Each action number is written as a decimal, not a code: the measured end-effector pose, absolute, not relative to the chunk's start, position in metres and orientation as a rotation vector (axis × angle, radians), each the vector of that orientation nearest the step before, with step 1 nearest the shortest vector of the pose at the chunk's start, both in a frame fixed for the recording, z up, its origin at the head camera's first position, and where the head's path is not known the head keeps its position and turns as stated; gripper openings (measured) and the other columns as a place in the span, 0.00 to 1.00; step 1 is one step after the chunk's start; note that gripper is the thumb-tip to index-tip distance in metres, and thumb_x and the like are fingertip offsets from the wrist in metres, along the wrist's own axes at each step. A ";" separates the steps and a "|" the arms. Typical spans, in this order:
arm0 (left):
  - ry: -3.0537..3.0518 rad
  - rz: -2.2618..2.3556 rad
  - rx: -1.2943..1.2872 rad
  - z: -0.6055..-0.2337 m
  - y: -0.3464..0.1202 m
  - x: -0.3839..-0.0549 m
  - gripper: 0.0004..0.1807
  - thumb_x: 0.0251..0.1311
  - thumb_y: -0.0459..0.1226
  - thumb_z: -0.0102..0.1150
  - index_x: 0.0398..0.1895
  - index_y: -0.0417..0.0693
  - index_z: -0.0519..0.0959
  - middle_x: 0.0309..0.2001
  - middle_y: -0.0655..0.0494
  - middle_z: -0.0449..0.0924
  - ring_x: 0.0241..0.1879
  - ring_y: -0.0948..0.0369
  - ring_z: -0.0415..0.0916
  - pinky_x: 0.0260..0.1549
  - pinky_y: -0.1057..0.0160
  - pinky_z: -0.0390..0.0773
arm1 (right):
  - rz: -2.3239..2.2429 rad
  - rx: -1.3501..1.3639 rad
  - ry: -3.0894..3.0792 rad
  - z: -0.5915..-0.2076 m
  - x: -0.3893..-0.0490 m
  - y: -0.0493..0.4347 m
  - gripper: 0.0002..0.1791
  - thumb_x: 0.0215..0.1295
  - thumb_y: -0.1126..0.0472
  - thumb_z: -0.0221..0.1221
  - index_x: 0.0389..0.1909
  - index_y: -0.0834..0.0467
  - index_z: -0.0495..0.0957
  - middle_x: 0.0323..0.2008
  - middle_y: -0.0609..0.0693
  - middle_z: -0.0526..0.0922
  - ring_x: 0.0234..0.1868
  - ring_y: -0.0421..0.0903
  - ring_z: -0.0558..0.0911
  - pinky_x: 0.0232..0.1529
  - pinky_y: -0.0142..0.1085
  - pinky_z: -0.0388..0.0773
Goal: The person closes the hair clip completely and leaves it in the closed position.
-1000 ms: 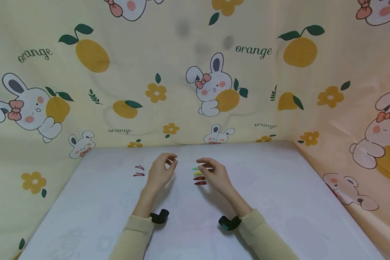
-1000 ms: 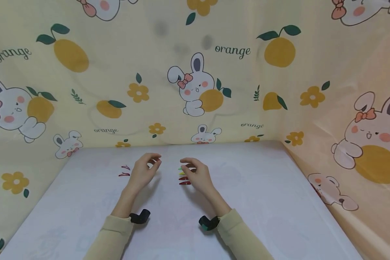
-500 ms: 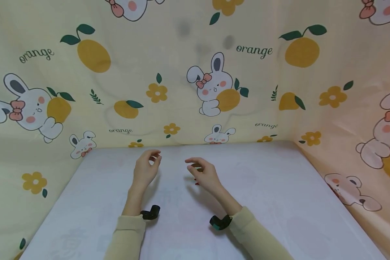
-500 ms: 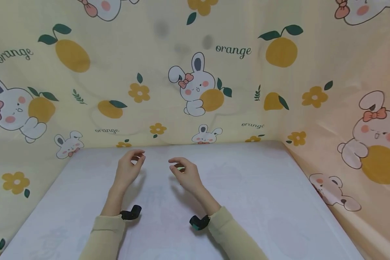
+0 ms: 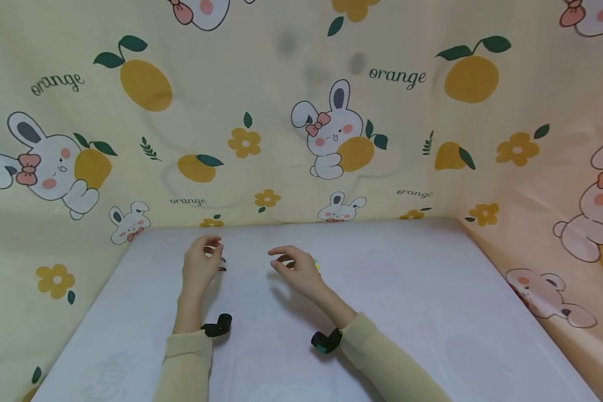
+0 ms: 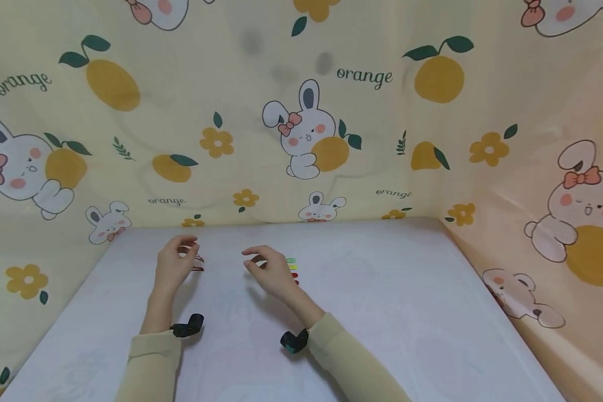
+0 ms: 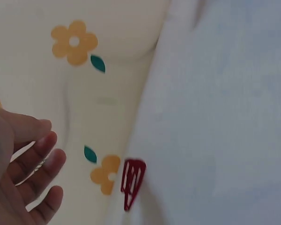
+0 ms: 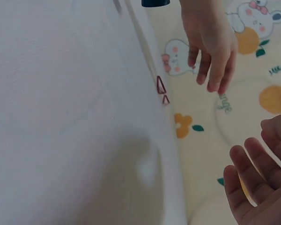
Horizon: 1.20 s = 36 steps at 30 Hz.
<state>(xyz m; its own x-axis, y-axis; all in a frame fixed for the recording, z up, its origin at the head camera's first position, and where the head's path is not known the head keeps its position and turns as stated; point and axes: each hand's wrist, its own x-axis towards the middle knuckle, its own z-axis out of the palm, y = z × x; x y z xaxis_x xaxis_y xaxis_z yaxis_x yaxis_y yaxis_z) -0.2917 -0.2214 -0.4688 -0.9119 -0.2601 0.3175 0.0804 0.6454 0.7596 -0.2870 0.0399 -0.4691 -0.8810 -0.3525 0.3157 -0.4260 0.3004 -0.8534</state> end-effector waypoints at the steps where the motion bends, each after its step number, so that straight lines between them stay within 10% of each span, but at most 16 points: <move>1: -2.481 -1.158 0.163 -0.470 -0.225 -0.291 0.14 0.72 0.35 0.59 0.57 0.43 0.81 0.49 0.46 0.84 0.49 0.49 0.80 0.42 0.53 0.75 | 1.663 0.760 -2.477 -0.469 -0.287 0.037 0.14 0.73 0.62 0.63 0.57 0.55 0.83 0.56 0.48 0.85 0.51 0.46 0.85 0.49 0.38 0.82; 36: -2.870 -1.071 0.353 -0.488 -0.251 -0.283 0.07 0.68 0.32 0.61 0.44 0.42 0.86 0.37 0.47 0.84 0.39 0.49 0.78 0.37 0.49 0.73 | 1.324 1.027 -2.770 -0.477 -0.325 -0.045 0.14 0.75 0.61 0.61 0.57 0.54 0.84 0.57 0.46 0.85 0.48 0.38 0.84 0.50 0.32 0.77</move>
<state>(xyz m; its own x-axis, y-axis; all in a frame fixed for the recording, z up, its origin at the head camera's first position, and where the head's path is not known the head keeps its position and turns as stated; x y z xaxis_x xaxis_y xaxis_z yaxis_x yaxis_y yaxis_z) -0.2825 -0.2508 -0.4880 -0.9721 -0.2332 -0.0254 -0.1928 0.7326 0.6528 -0.3249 -0.0449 -0.4768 -0.7945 -0.5810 0.1769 -0.5025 0.4653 -0.7287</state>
